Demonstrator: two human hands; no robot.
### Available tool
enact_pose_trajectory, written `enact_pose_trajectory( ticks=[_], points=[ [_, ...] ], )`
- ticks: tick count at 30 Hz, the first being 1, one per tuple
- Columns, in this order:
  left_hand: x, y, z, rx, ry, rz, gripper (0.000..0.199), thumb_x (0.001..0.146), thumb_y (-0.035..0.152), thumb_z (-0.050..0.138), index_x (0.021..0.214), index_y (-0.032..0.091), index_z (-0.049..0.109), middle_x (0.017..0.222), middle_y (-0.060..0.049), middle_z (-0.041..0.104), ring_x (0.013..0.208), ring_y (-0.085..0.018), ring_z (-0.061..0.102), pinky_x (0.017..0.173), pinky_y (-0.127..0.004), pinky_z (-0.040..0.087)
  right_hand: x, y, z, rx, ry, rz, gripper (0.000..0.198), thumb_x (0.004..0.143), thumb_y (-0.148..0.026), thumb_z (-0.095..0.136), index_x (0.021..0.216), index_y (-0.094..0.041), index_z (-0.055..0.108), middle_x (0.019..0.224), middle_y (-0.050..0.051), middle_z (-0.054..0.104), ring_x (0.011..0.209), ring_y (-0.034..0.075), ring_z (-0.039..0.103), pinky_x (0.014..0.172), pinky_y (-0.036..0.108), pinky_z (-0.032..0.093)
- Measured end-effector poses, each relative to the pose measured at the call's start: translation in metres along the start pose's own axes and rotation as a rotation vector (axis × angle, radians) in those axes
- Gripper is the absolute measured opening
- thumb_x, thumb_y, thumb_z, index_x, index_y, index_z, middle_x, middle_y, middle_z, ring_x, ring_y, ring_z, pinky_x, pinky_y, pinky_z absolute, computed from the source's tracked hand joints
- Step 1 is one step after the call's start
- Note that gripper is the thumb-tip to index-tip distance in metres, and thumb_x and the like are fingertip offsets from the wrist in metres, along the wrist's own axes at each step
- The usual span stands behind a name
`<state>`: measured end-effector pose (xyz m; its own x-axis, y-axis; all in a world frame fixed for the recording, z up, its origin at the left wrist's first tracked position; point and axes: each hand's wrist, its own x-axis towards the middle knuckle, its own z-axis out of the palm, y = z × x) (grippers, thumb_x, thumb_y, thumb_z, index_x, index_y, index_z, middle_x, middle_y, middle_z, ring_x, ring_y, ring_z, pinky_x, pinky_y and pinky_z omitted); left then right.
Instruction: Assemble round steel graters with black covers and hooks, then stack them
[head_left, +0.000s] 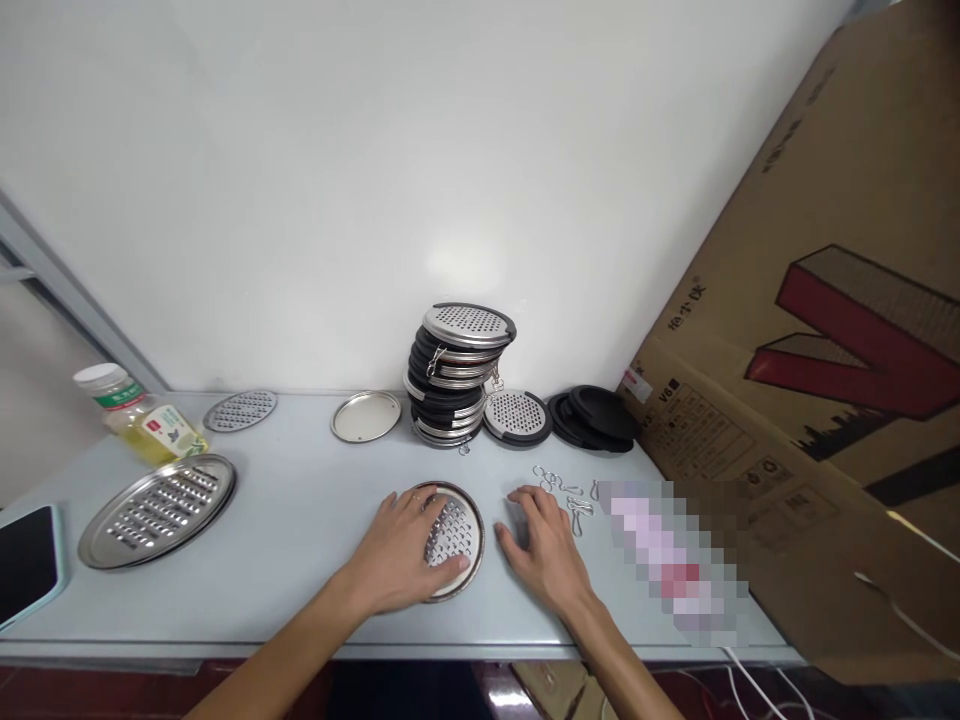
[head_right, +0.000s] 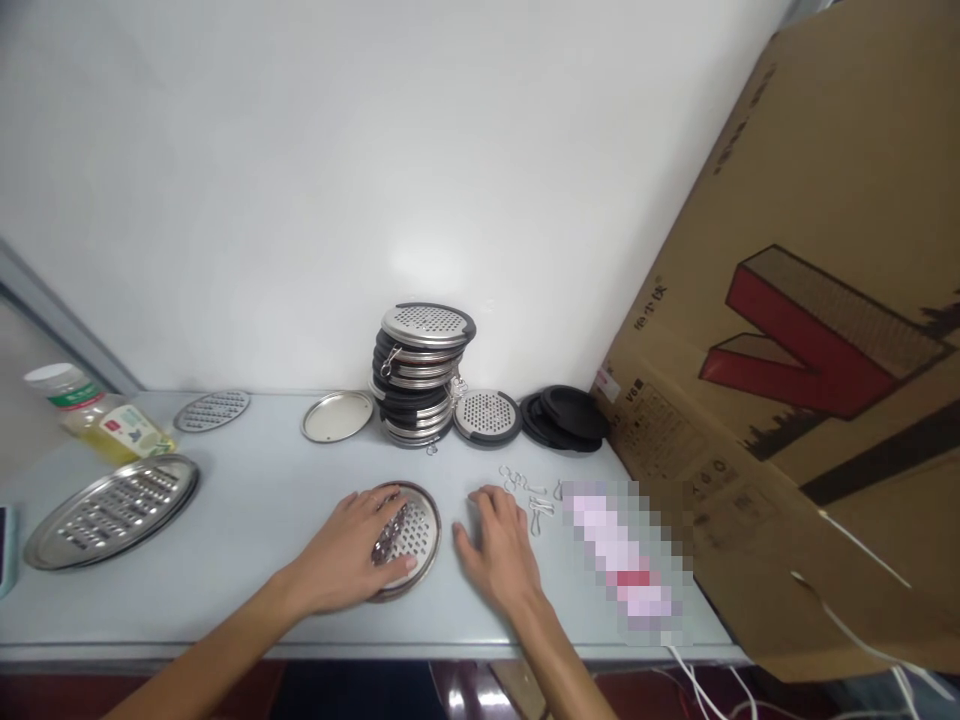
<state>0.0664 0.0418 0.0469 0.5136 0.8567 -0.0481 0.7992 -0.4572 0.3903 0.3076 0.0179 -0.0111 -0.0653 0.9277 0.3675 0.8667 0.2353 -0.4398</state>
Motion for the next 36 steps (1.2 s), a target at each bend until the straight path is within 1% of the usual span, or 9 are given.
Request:
enact_pose_trajectory(
  ticks=[2, 6, 9, 17, 22, 26, 29, 32, 36],
  points=[
    [-0.001, -0.001, 0.000, -0.002, -0.014, 0.006, 0.077, 0.075, 0.063, 0.063, 0.141, 0.027, 0.048, 0.152, -0.011, 0.044, 0.140, -0.036, 0.038, 0.116, -0.058, 0.022, 0.000, 0.000, 0.000, -0.001, 0.000, 0.000, 0.029, 0.090, -0.029, 0.055, 0.119, -0.024, 0.053, 0.120, 0.009, 0.057, 0.115, 0.028, 0.054, 0.097, 0.047, 0.044],
    [-0.001, -0.003, 0.003, 0.036, 0.006, 0.011, 0.086, 0.065, 0.050, 0.073, 0.142, 0.027, 0.045, 0.152, -0.010, 0.043, 0.139, -0.036, 0.038, 0.116, -0.055, 0.024, -0.001, 0.000, 0.000, 0.003, -0.017, 0.007, 0.029, 0.091, -0.030, 0.055, 0.119, -0.024, 0.053, 0.121, 0.009, 0.056, 0.116, 0.028, 0.053, 0.098, 0.047, 0.043],
    [0.001, -0.004, 0.006, 0.047, 0.024, 0.000, 0.085, 0.065, 0.048, 0.073, 0.142, 0.027, 0.045, 0.151, -0.010, 0.044, 0.139, -0.035, 0.038, 0.115, -0.053, 0.026, 0.000, 0.000, 0.000, 0.006, -0.022, 0.007, 0.028, 0.091, -0.030, 0.055, 0.118, -0.023, 0.053, 0.121, 0.010, 0.056, 0.117, 0.028, 0.053, 0.098, 0.047, 0.043],
    [-0.001, -0.005, 0.008, 0.060, 0.037, -0.003, 0.086, 0.064, 0.050, 0.073, 0.142, 0.026, 0.045, 0.151, -0.011, 0.044, 0.139, -0.035, 0.038, 0.116, -0.054, 0.024, 0.000, 0.001, 0.001, 0.011, -0.007, 0.008, 0.028, 0.090, -0.030, 0.056, 0.118, -0.024, 0.054, 0.120, 0.009, 0.057, 0.116, 0.028, 0.054, 0.097, 0.046, 0.044],
    [-0.003, -0.008, 0.006, 0.052, 0.094, -0.003, 0.079, 0.066, 0.044, 0.072, 0.140, 0.027, 0.047, 0.149, -0.008, 0.047, 0.135, -0.033, 0.043, 0.112, -0.047, 0.034, -0.001, 0.002, 0.001, 0.013, -0.006, 0.008, 0.028, 0.091, -0.031, 0.055, 0.118, -0.024, 0.054, 0.120, 0.009, 0.056, 0.116, 0.028, 0.054, 0.097, 0.047, 0.044],
    [-0.003, -0.011, 0.001, 0.006, 0.088, 0.011, 0.080, 0.067, 0.040, 0.072, 0.142, 0.027, 0.045, 0.148, -0.007, 0.047, 0.132, -0.031, 0.047, 0.110, -0.043, 0.038, 0.000, 0.002, 0.003, 0.005, 0.000, 0.003, 0.028, 0.090, -0.032, 0.055, 0.117, -0.024, 0.055, 0.120, 0.010, 0.057, 0.116, 0.028, 0.054, 0.097, 0.047, 0.045],
    [-0.005, -0.014, 0.001, -0.011, 0.097, 0.011, 0.080, 0.066, 0.041, 0.074, 0.140, 0.028, 0.047, 0.147, -0.006, 0.049, 0.129, -0.031, 0.049, 0.109, -0.043, 0.040, 0.000, 0.003, 0.003, 0.003, 0.005, 0.013, 0.028, 0.090, -0.032, 0.055, 0.117, -0.025, 0.055, 0.120, 0.009, 0.057, 0.115, 0.028, 0.054, 0.097, 0.047, 0.045],
    [-0.006, -0.014, 0.005, -0.009, 0.148, 0.014, 0.078, 0.064, 0.043, 0.075, 0.137, 0.029, 0.050, 0.147, -0.006, 0.048, 0.132, -0.032, 0.045, 0.110, -0.045, 0.038, -0.001, 0.002, 0.002, 0.019, 0.001, 0.011, 0.028, 0.091, -0.032, 0.055, 0.118, -0.025, 0.054, 0.121, 0.009, 0.057, 0.117, 0.028, 0.053, 0.098, 0.047, 0.044],
    [-0.003, -0.007, 0.013, 0.009, 0.193, -0.004, 0.082, 0.062, 0.050, 0.076, 0.136, 0.025, 0.050, 0.146, -0.010, 0.047, 0.135, -0.035, 0.039, 0.114, -0.048, 0.033, -0.002, -0.007, -0.005, 0.065, -0.028, -0.072, 0.031, 0.091, -0.032, 0.057, 0.121, -0.024, 0.055, 0.125, 0.011, 0.058, 0.118, 0.029, 0.053, 0.098, 0.047, 0.044]
  ],
)
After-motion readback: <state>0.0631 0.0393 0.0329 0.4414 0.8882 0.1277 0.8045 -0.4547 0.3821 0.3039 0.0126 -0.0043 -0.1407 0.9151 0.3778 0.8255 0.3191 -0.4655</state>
